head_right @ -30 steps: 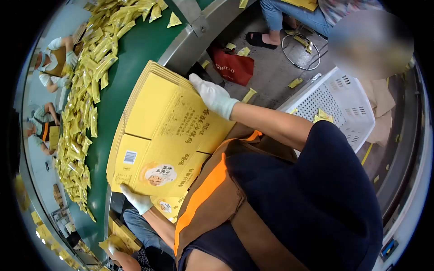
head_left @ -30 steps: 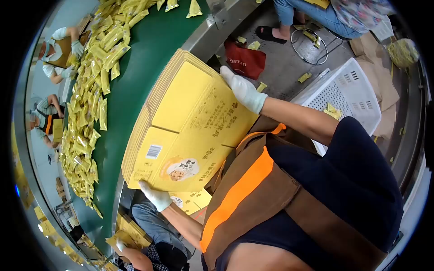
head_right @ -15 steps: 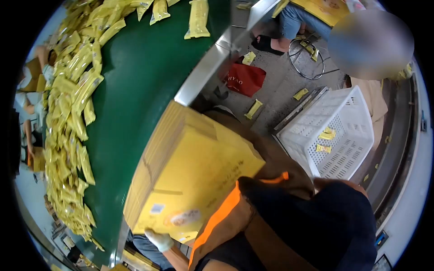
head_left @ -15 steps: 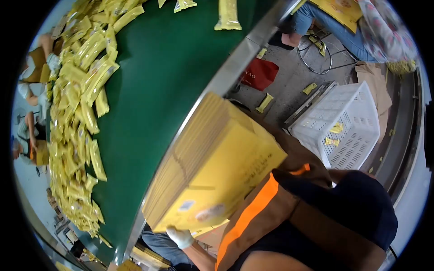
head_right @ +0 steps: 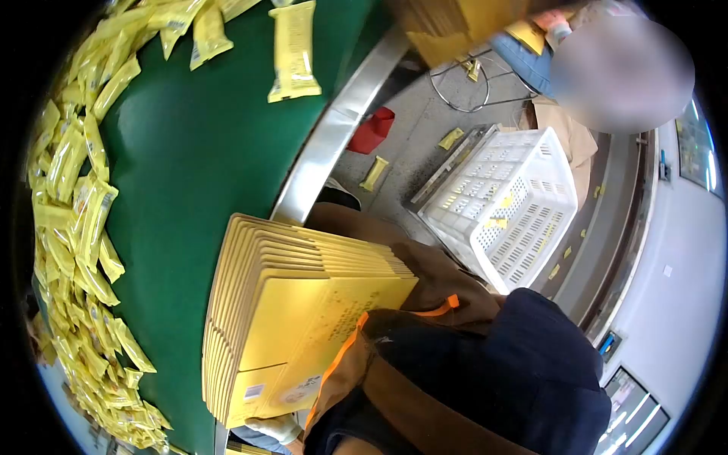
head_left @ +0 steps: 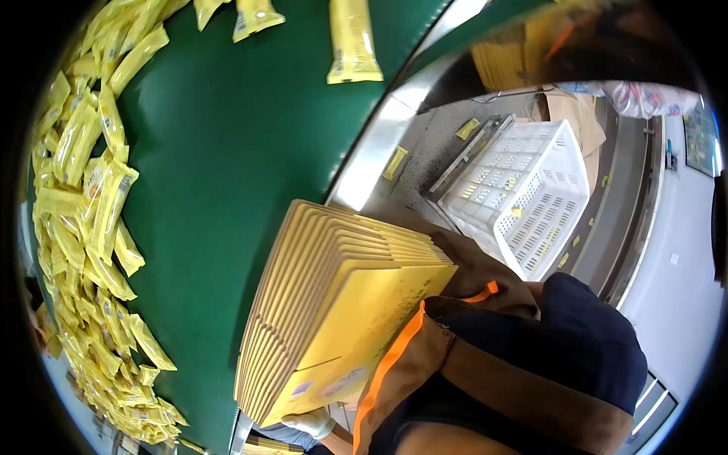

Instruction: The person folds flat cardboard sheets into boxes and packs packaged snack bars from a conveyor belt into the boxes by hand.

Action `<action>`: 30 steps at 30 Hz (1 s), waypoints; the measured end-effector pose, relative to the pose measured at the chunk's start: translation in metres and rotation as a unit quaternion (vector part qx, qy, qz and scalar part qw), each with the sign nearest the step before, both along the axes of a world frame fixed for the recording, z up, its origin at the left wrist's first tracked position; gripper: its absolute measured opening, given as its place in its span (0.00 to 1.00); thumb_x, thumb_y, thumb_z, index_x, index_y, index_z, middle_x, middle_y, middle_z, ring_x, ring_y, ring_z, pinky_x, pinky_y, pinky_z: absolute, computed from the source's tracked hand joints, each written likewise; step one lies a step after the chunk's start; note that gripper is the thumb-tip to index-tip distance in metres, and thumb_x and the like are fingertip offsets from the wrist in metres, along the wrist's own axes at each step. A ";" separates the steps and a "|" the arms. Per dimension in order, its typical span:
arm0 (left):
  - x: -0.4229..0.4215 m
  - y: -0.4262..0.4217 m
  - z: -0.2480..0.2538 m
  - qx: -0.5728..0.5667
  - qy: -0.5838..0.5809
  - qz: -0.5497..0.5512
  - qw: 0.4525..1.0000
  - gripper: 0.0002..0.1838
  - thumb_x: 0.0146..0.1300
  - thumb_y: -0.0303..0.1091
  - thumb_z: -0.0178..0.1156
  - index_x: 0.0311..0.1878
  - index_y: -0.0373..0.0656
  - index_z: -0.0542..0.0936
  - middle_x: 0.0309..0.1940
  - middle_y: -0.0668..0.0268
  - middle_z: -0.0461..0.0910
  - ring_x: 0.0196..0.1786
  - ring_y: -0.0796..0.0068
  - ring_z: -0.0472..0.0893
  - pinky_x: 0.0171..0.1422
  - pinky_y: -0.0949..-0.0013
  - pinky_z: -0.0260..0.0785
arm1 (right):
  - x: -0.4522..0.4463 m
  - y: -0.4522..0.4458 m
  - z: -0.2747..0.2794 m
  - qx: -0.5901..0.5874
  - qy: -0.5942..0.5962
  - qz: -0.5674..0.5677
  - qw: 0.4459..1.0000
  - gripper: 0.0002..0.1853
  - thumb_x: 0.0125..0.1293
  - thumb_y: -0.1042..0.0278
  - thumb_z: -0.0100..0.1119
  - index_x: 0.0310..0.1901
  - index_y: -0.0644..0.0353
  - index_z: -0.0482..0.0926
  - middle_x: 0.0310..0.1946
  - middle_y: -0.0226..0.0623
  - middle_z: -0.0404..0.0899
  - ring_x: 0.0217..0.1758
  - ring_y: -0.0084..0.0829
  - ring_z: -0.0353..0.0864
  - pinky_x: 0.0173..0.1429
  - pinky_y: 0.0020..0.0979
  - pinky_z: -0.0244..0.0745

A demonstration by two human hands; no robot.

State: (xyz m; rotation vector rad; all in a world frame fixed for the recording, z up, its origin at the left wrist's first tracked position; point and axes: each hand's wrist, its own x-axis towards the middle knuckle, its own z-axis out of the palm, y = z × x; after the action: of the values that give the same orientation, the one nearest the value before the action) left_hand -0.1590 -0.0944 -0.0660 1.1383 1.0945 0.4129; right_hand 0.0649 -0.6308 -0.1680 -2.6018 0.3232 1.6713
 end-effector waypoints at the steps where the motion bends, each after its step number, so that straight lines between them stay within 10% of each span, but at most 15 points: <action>1: 0.009 -0.003 0.001 0.026 0.019 0.004 0.999 0.52 0.63 0.77 0.43 0.74 0.40 0.58 0.72 0.51 0.60 0.70 0.52 0.66 0.70 0.45 0.64 | 0.001 0.009 -0.012 0.014 0.004 0.009 1.000 0.15 0.65 0.64 0.54 0.49 0.60 0.82 0.42 0.49 0.83 0.49 0.46 0.82 0.52 0.42 0.77; 11: 0.016 -0.029 -0.010 0.009 -0.099 -0.064 0.993 0.53 0.60 0.72 0.55 0.76 0.40 0.55 0.74 0.52 0.57 0.74 0.53 0.60 0.77 0.45 0.55 | 0.097 0.057 -0.035 0.125 0.047 0.431 0.893 0.15 0.63 0.65 0.56 0.49 0.59 0.82 0.41 0.49 0.83 0.48 0.46 0.83 0.51 0.42 0.78; 13: 0.018 -0.041 -0.001 0.017 -0.094 -0.005 0.995 0.53 0.59 0.69 0.60 0.77 0.43 0.55 0.76 0.57 0.56 0.75 0.56 0.60 0.78 0.51 0.54 | 0.143 0.097 -0.038 0.364 -0.372 0.425 0.741 0.21 0.68 0.57 0.51 0.56 0.60 0.77 0.51 0.49 0.81 0.53 0.45 0.81 0.55 0.43 0.77; 14: 0.022 -0.046 0.001 0.018 -0.113 -0.014 0.993 0.53 0.60 0.69 0.59 0.77 0.43 0.54 0.76 0.57 0.56 0.75 0.56 0.60 0.78 0.52 0.54 | 0.162 0.147 0.030 0.432 -0.213 0.059 0.874 0.26 0.72 0.49 0.45 0.59 0.62 0.75 0.58 0.50 0.76 0.57 0.47 0.78 0.60 0.42 0.75; 15: 0.026 -0.049 -0.001 0.017 -0.135 -0.023 0.990 0.52 0.60 0.70 0.58 0.77 0.44 0.54 0.76 0.57 0.56 0.75 0.56 0.60 0.78 0.52 0.54 | 0.179 0.171 -0.012 0.609 -0.260 0.021 0.749 0.31 0.73 0.43 0.42 0.64 0.60 0.73 0.63 0.49 0.74 0.62 0.44 0.76 0.65 0.41 0.71; 17: 0.030 -0.051 -0.013 -0.047 -0.208 -0.039 0.976 0.49 0.64 0.67 0.56 0.77 0.43 0.55 0.75 0.58 0.58 0.74 0.57 0.61 0.77 0.53 0.54 | 0.158 0.233 0.059 0.629 0.040 -0.217 0.745 0.34 0.74 0.39 0.42 0.67 0.60 0.70 0.65 0.44 0.74 0.64 0.37 0.75 0.67 0.39 0.70; 19: 0.021 -0.037 -0.028 -0.073 -0.224 -0.060 0.970 0.44 0.67 0.63 0.55 0.76 0.42 0.57 0.74 0.59 0.61 0.73 0.58 0.63 0.77 0.54 0.55 | 0.145 0.247 0.059 0.708 0.206 -0.260 0.624 0.37 0.74 0.37 0.44 0.72 0.59 0.64 0.69 0.36 0.68 0.71 0.31 0.67 0.73 0.33 0.63; 23: 0.003 -0.055 -0.032 -0.087 -0.201 -0.081 0.972 0.39 0.68 0.56 0.58 0.74 0.42 0.60 0.71 0.59 0.66 0.71 0.59 0.66 0.75 0.55 0.58 | 0.130 0.244 0.059 0.827 0.031 -0.022 0.561 0.46 0.64 0.26 0.52 0.68 0.63 0.68 0.59 0.43 0.76 0.64 0.35 0.74 0.68 0.36 0.68; 27: -0.033 -0.070 -0.039 -0.038 -0.230 -0.127 0.964 0.43 0.65 0.61 0.59 0.73 0.42 0.61 0.70 0.59 0.66 0.69 0.58 0.68 0.74 0.53 0.60 | 0.091 0.175 0.106 0.670 -0.109 -0.014 0.735 0.44 0.59 0.49 0.66 0.73 0.57 0.57 0.60 0.47 0.75 0.62 0.37 0.76 0.65 0.35 0.70; 30: -0.029 -0.092 -0.026 -0.010 -0.238 -0.062 0.969 0.45 0.65 0.62 0.60 0.73 0.38 0.61 0.69 0.58 0.68 0.69 0.59 0.69 0.74 0.55 0.61 | 0.071 0.168 0.103 0.685 -0.177 -0.039 0.706 0.38 0.61 0.52 0.67 0.68 0.58 0.63 0.54 0.43 0.79 0.51 0.31 0.81 0.54 0.32 0.77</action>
State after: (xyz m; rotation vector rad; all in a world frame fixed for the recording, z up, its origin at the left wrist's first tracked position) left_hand -0.1883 -0.1863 -0.0916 1.0128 0.6031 0.5416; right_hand 0.1363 -0.4625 -0.0648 -1.5399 -0.6076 0.6933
